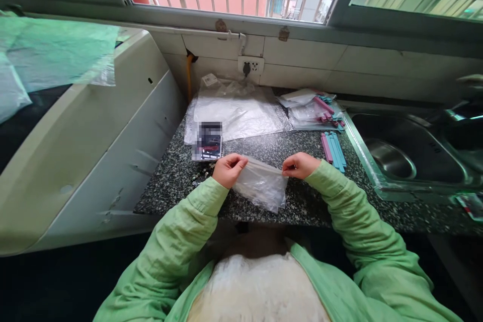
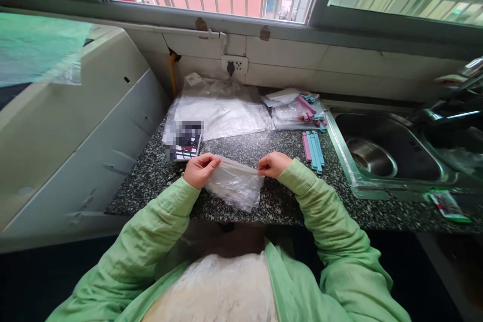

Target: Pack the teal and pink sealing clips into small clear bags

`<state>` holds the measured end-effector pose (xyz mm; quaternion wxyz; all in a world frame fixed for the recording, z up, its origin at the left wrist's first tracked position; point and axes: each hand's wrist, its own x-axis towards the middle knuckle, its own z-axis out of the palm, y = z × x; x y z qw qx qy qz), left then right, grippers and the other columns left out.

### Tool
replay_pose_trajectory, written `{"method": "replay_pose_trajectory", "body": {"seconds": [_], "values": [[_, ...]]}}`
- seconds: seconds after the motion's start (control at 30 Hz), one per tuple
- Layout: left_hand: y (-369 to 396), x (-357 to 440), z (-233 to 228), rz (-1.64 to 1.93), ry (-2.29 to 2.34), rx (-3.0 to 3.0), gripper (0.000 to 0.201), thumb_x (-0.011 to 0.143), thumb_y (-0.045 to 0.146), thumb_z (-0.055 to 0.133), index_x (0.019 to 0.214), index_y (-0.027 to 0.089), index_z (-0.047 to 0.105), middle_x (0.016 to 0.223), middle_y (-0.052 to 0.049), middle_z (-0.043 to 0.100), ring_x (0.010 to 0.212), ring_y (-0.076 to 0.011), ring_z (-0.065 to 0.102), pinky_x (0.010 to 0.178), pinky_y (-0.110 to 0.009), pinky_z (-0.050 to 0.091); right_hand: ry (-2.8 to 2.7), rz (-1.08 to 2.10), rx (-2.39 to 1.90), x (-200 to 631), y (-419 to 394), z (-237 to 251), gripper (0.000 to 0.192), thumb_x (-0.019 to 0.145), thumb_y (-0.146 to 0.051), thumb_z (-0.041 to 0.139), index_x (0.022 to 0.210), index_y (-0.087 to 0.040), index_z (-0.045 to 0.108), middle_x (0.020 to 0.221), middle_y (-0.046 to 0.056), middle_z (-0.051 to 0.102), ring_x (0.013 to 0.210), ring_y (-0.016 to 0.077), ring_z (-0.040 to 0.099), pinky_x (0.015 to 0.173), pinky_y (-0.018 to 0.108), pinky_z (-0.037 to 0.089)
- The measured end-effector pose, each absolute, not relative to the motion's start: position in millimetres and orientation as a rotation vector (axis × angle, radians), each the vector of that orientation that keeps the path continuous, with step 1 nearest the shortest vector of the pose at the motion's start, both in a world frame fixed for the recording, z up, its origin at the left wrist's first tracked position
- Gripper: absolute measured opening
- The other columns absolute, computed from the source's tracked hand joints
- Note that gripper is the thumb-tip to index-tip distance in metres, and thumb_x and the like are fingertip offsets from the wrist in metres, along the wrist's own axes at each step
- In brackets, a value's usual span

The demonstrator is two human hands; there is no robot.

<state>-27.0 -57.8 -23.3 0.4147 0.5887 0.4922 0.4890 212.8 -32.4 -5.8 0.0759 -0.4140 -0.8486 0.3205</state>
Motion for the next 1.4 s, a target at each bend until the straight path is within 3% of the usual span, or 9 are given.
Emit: {"method": "replay_pose_trajectory", "body": {"seconds": [0.23,0.4,0.63,0.93,1.4], "values": [[-55.0,-28.6,-29.8,1.267,1.241,1.413,0.026,0.061,0.04,0.059,0.056,0.015,0.059,0.053,0.0,0.056,0.053,-0.0108,0.049,0.053,-0.022,0.04,-2.624,0.97,-1.222,207.6,-21.7,-1.6,0.012,0.064,-0.024,0.058,0.059,-0.016,0.065,0.048,-0.002,0.055,0.045,0.0067,0.043,0.046,0.019,0.032],[-53.7,-29.4,-32.4,1.262,1.235,1.39,0.027,0.061,0.041,0.059,0.057,0.015,0.059,0.054,0.0,0.058,0.054,-0.0116,0.049,0.053,-0.023,0.041,-2.527,1.069,-1.14,193.1,-16.7,2.6,0.02,0.063,-0.032,0.06,0.07,-0.014,0.064,0.055,-0.001,0.056,0.05,0.0076,0.044,0.049,0.02,0.034],[-54.0,-28.2,-30.4,1.26,1.248,1.398,0.027,0.061,0.041,0.059,0.057,0.014,0.06,0.054,-0.001,0.057,0.054,-0.0116,0.049,0.052,-0.023,0.04,-2.445,0.969,-1.047,187.4,-20.0,-4.2,0.02,0.07,-0.03,0.051,0.062,-0.013,0.058,0.05,-0.003,0.047,0.047,0.0058,0.036,0.048,0.019,0.031],[-53.0,-26.0,-31.5,1.24,1.253,1.449,0.024,0.063,0.037,0.057,0.058,0.013,0.059,0.052,0.0,0.055,0.052,-0.0099,0.047,0.051,-0.021,0.038,-2.538,0.789,-1.1,196.5,-23.3,-6.3,0.012,0.069,-0.02,0.052,0.066,-0.012,0.06,0.055,-0.001,0.053,0.049,0.006,0.04,0.05,0.019,0.032],[-54.2,-21.5,-31.7,1.227,1.182,1.489,0.023,0.063,0.035,0.058,0.055,0.013,0.057,0.051,0.001,0.053,0.052,-0.0091,0.046,0.052,-0.021,0.038,-2.629,0.931,-1.15,201.2,-25.5,1.7,0.01,0.065,-0.011,0.052,0.07,-0.012,0.061,0.061,0.001,0.058,0.055,0.0081,0.048,0.054,0.019,0.037]]}}
